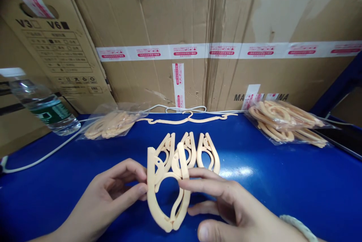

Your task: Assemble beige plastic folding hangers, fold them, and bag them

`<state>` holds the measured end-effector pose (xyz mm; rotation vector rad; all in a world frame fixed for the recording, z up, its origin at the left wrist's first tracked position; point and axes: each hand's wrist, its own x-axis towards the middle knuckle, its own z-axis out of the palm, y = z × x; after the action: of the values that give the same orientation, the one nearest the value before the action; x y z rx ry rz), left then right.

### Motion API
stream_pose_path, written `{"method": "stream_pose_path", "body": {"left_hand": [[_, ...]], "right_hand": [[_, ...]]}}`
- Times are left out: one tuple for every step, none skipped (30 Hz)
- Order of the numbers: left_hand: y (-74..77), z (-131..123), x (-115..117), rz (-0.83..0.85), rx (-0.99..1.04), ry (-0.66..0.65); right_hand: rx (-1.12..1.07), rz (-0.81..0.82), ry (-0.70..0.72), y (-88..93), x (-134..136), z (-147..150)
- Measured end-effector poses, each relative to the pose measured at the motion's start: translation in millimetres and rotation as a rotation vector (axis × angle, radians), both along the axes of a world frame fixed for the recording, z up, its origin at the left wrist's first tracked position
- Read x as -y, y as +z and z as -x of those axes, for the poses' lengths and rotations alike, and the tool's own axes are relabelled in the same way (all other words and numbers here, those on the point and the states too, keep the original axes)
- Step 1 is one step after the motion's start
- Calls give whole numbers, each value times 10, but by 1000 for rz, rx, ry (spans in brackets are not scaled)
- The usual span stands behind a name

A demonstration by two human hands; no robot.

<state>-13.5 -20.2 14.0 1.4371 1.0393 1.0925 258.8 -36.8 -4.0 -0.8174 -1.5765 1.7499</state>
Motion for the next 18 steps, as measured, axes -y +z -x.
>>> {"method": "stream_pose_path", "body": {"left_hand": [[15, 2, 12, -26, -48, 0], [30, 5, 23, -54, -89, -4], [43, 8, 31, -82, -120, -14], [53, 11, 38, -106, -139, -28], [58, 14, 43, -125, -144, -44], [58, 19, 47, -140, -141, -60], [53, 24, 49, -148, -136, -76], [43, 31, 52, -153, -127, -95], [31, 39, 54, -153, -118, -116], [17, 48, 58, -149, -111, -138], [2, 58, 62, -143, -107, -162], [-10, 69, 67, -142, -104, -186], [-21, 79, 74, -139, -105, -205], [-29, 89, 82, -138, -109, -223], [-33, 98, 91, -140, -115, -235], [-35, 104, 101, -142, -125, -246], [-35, 109, 111, -144, -140, -254], [-33, 112, 120, -145, -156, -259]], "right_hand": [[-3, -6, -14, 1, 0, 3], [-2, -10, -30, 1, 0, 8], [2, -16, -46, 0, 0, 11], [9, -22, -61, -2, 0, 14], [17, -34, -71, -5, -2, 14], [25, -46, -76, -7, -4, 11], [33, -58, -79, -9, -8, 7], [44, -71, -83, -10, -12, 0], [57, -85, -87, -9, -17, -8], [74, -99, -97, -7, -22, -16], [94, -114, -111, -4, -27, -24], [114, -129, -128, 0, -30, -31], [130, -142, -140, 4, -33, -38], [142, -153, -152, 8, -35, -43], [149, -160, -159, 11, -35, -46], [155, -165, -161, 11, -34, -48], [158, -167, -159, 8, -33, -50], [158, -167, -155, 3, -30, -51]]}}
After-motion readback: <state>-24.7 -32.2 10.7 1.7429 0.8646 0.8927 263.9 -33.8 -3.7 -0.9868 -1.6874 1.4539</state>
